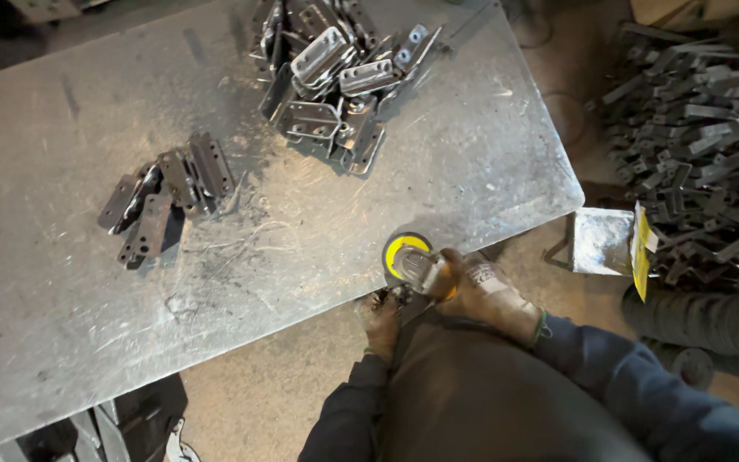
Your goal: The person picks up metal brackets from a pile on a metal workbench and grinds their edges with an angle grinder, producing sparks, then places the finished pieces back on the table and repeats the process with additional brackets.
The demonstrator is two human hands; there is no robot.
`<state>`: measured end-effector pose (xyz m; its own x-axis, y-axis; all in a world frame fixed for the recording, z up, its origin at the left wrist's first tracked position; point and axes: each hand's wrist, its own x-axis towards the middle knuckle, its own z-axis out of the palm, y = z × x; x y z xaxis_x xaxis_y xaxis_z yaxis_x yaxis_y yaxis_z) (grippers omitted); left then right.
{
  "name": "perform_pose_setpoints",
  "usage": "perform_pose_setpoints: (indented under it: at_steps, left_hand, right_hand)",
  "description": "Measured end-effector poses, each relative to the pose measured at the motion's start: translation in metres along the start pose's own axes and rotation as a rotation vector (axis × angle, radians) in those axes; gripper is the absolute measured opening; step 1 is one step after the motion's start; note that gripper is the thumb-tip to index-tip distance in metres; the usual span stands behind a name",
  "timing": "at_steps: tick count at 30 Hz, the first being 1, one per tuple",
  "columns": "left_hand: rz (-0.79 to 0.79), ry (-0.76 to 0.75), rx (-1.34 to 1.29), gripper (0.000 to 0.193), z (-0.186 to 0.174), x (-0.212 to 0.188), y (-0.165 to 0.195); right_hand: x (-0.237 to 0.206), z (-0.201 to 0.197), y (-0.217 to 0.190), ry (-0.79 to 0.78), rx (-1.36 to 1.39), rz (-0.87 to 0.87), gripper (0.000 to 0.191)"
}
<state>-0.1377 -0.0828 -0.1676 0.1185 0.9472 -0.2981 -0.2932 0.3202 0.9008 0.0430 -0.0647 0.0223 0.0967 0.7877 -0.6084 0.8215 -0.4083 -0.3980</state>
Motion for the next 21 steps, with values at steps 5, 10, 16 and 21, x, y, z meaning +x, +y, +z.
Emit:
perform_pose_setpoints:
  at_steps: [5,10,16,21]
  left_hand:
    - [-0.017,0.013,-0.044,0.012,0.005,0.0,0.008]
    - [0.215,0.0,0.385,0.013,0.001,0.0,0.009]
    - [-0.108,-0.012,-0.071,0.013,0.007,0.0,0.011]
    - [-0.115,-0.013,-0.146,0.011,0.008,-0.001,0.007]
  right_hand:
    - [-0.015,-0.012,0.034,0.141,0.251,0.034,0.086]
    - [-0.017,-0.018,0.063,0.241,0.431,0.033,0.086]
    - [-0.018,-0.023,0.05,0.069,0.13,0.09,0.096]
    - [-0.01,-0.014,0.037,0.116,0.056,0.103,0.101]
